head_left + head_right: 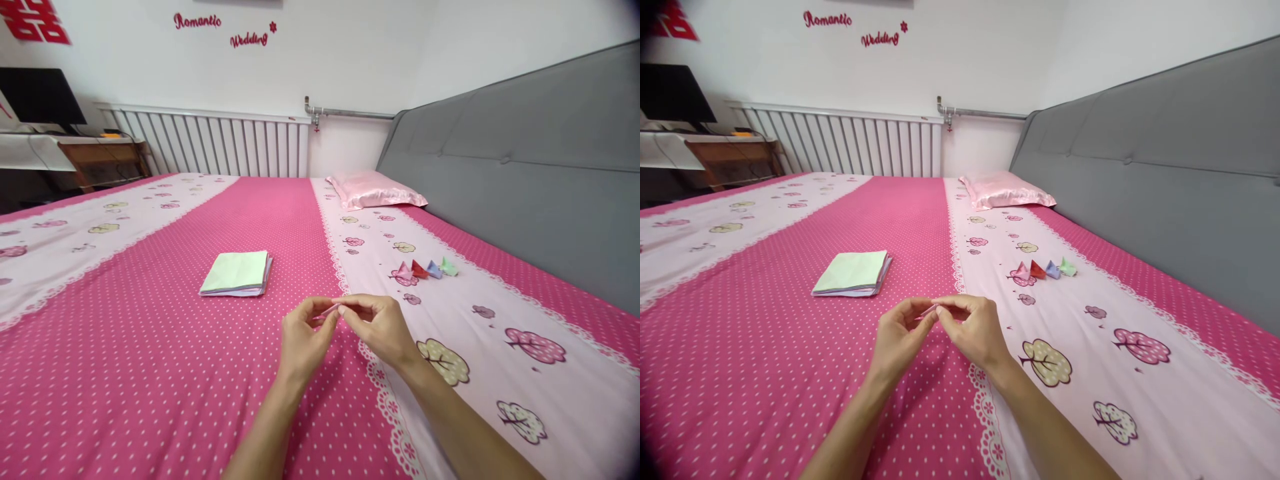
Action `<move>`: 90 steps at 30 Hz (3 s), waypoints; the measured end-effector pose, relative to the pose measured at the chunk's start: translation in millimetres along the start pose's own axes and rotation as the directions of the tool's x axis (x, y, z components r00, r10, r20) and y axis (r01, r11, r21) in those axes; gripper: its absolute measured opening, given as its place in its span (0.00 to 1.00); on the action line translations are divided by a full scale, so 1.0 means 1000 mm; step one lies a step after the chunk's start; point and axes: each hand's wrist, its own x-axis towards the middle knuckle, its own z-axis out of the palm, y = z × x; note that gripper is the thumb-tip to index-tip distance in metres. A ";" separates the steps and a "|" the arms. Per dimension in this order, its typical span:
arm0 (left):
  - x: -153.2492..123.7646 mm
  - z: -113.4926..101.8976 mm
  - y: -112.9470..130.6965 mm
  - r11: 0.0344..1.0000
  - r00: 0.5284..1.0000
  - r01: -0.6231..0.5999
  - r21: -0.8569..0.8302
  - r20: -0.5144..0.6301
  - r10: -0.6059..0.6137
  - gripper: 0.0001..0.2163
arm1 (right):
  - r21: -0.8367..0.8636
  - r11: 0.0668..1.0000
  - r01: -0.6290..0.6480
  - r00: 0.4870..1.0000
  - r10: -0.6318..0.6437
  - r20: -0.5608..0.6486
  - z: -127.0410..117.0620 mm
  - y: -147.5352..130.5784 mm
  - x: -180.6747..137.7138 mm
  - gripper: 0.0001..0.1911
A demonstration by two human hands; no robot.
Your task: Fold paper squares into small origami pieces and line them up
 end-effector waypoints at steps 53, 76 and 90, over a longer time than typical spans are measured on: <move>0.001 0.004 -0.001 0.966 0.999 0.042 -0.254 -0.017 -0.048 0.04 | 0.287 0.941 -0.178 0.967 0.222 -0.125 0.004 0.016 0.004 0.03; -0.002 0.004 -0.002 0.972 0.993 -0.097 -0.214 0.043 0.108 0.03 | 0.158 0.986 -0.055 0.989 0.076 -0.129 0.009 0.004 -0.002 0.03; -0.004 0.002 0.002 0.969 0.994 -0.050 -0.240 0.083 0.072 0.02 | -0.045 0.994 -0.102 0.991 0.098 -0.087 0.009 0.009 -0.001 0.07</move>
